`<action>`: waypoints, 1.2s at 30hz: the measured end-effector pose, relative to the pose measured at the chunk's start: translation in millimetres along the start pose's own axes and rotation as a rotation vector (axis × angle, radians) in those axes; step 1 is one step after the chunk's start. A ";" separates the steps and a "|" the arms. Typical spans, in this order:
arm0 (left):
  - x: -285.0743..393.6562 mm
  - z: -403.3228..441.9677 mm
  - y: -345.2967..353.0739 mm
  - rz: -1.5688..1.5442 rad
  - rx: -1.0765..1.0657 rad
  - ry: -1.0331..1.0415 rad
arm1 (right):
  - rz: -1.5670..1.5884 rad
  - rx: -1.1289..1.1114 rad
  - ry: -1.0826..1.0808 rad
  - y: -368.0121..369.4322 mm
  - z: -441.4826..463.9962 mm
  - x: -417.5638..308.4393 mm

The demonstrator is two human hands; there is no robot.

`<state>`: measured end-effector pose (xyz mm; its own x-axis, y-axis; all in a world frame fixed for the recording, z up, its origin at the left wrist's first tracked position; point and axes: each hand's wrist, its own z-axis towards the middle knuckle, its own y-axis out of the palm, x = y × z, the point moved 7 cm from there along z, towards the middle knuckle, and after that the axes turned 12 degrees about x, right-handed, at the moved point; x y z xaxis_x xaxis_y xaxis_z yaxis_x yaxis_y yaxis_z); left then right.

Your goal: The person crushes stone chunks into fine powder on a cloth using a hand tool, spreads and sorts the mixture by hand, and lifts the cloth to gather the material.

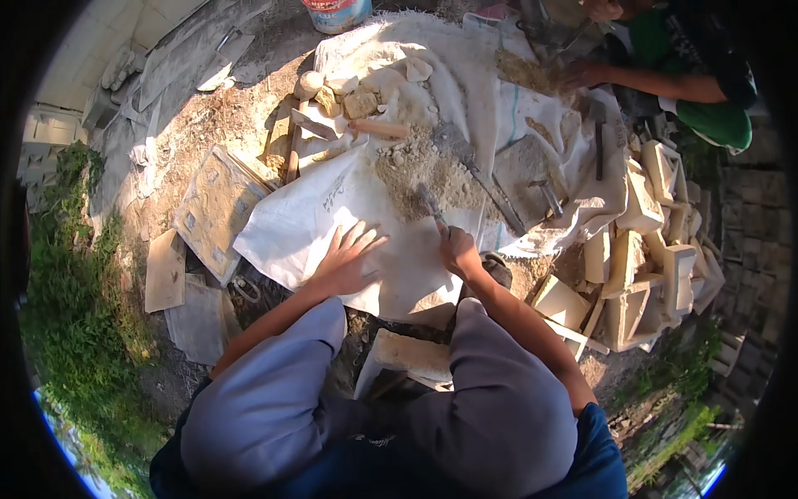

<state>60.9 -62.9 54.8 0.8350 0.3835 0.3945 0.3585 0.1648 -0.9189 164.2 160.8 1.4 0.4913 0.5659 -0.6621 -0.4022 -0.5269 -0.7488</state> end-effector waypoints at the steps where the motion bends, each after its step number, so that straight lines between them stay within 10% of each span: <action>1: -0.1 0.2 -0.5 -0.043 -0.030 -0.032 | -0.087 -0.019 -0.064 4.7 -1.3 -0.3; 14: -3.6 1.0 7.2 -0.017 -0.046 -0.024 | 0.003 -0.043 0.060 -0.8 3.3 6.1; 17: 2.9 6.1 0.6 -0.028 -0.061 -0.041 | -0.333 -0.020 -0.355 29.3 -9.2 22.1; 22: -2.6 4.1 11.4 0.018 -0.075 -0.033 | 0.042 -0.062 0.112 -14.3 22.7 -16.3; 34: 2.5 6.3 6.4 0.007 -0.092 -0.027 | -0.256 -0.009 -0.277 28.8 -0.1 25.0; 36: -1.8 4.8 14.5 0.029 -0.110 -0.034 | 0.026 -0.124 0.198 -5.8 13.8 -0.1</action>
<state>62.7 -56.8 40.7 0.8318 0.4175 0.3658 0.3794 0.0534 -0.9237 155.9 172.5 5.4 0.6289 0.4221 -0.6529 -0.3250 -0.6202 -0.7139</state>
